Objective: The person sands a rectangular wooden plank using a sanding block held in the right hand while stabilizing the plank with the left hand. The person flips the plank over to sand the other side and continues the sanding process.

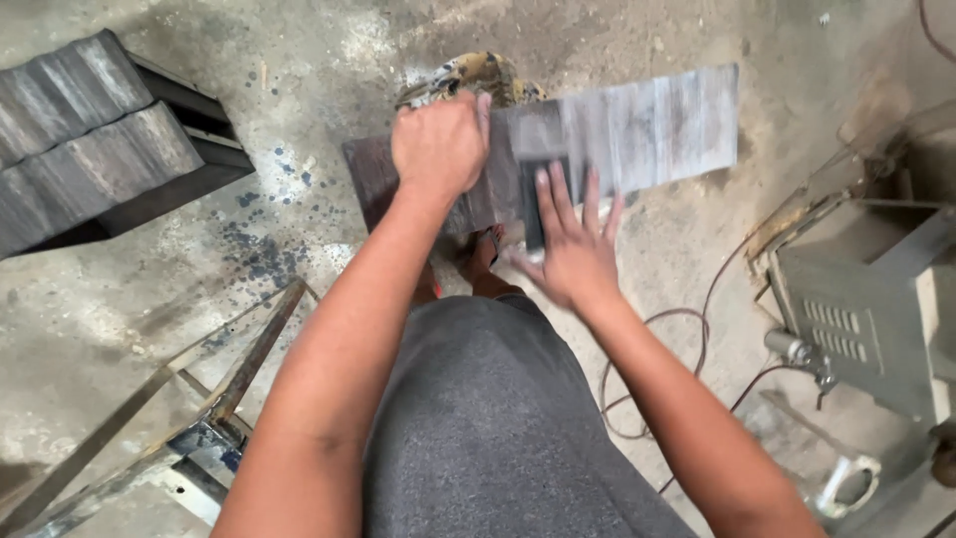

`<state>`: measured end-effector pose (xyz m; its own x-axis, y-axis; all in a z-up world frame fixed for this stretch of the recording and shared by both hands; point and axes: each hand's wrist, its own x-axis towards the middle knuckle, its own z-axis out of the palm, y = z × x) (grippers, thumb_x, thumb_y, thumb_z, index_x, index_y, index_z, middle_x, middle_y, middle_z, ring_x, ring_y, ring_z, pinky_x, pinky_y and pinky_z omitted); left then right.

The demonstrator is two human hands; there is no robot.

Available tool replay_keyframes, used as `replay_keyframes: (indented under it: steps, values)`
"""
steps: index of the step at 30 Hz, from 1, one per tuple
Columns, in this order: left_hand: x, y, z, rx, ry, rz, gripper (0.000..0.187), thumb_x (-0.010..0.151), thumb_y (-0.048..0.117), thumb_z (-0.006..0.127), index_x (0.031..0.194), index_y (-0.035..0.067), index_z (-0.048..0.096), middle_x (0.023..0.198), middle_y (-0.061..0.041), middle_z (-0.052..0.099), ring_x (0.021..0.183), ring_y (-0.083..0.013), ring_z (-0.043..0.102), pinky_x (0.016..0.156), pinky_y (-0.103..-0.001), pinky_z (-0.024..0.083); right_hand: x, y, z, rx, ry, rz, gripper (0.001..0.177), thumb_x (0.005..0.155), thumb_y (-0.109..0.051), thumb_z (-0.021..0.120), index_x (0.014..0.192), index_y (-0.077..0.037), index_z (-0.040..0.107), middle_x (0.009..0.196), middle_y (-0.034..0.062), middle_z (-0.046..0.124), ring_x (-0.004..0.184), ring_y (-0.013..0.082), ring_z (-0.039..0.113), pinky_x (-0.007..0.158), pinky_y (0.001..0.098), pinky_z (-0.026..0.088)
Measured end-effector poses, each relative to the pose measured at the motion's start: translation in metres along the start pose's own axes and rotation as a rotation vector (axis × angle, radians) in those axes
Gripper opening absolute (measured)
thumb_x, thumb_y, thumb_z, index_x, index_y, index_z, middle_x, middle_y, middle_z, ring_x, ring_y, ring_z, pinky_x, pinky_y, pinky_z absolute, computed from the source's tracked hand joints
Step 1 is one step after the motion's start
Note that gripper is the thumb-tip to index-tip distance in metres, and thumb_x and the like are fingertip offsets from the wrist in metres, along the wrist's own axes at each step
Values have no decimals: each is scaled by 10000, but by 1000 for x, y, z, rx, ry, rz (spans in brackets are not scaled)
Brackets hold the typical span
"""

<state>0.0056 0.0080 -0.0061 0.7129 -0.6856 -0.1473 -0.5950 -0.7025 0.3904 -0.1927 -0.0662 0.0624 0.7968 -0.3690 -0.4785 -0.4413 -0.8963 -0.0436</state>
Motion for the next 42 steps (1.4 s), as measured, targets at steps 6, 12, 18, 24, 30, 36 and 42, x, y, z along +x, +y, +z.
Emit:
replay_keyframes:
  steps: [6, 12, 18, 24, 30, 36, 42]
  values:
    - [4, -4, 10, -35, 19, 14, 546, 1115, 430, 296, 892, 131, 694, 660, -104, 718, 580, -342, 688, 792, -560, 527, 24, -5, -2, -123, 17, 1, 1234, 820, -877, 458, 1664, -108, -10, 1727, 80, -86, 1532, 449, -147, 1181, 717, -58]
    - [3, -4, 2, -66, -26, 4, 561, 1119, 436, 266, 900, 135, 685, 675, -103, 718, 595, -342, 691, 840, -575, 521, 9, 4, 15, -167, 112, -87, 1188, 852, -752, 598, 1661, -63, 66, 1734, 112, 12, 1541, 462, -97, 1177, 734, -30]
    - [4, -8, 14, -44, -37, 22, 517, 1098, 454, 285, 955, 168, 691, 751, -80, 753, 736, -343, 740, 860, -544, 499, 10, 9, 27, -121, 252, -92, 950, 845, -180, 637, 1665, -134, 161, 1720, 48, 126, 1544, 437, 57, 1200, 721, 79]
    - [-4, 10, -35, -70, -103, 10, 598, 1035, 615, 416, 1101, 76, 669, 1029, -211, 750, 1010, -421, 732, 901, -592, 489, -116, 90, 94, 312, 186, 118, 659, 799, -296, 681, 1447, -298, 558, 1359, 16, 641, 1262, 393, 578, 1075, 551, 453]
    - [36, 86, -62, -263, -403, 193, 840, 885, 679, 640, 1419, 33, 574, 1379, -297, 615, 1306, -479, 580, 1088, -579, 464, -160, 199, 182, 727, 433, 782, 273, 791, -280, 837, 1029, -301, 706, 847, 54, 705, 839, 282, 688, 746, 419, 538]
    - [71, 127, -26, -158, -655, 203, 880, 730, 678, 762, 1227, -44, 689, 1241, -310, 694, 1238, -466, 635, 1041, -550, 509, -158, 243, 153, 1135, 415, 747, 134, 802, -233, 855, 802, -120, 782, 612, 83, 682, 573, 179, 610, 568, 352, 490]
    - [78, 116, 8, -362, -667, 12, 653, 691, 598, 897, 930, 9, 749, 849, -240, 703, 875, -377, 705, 767, -459, 521, -167, 328, 181, 1546, 547, 768, 217, 1026, -171, 687, 1176, -16, 673, 937, 150, 700, 840, 221, 629, 771, 418, 533]
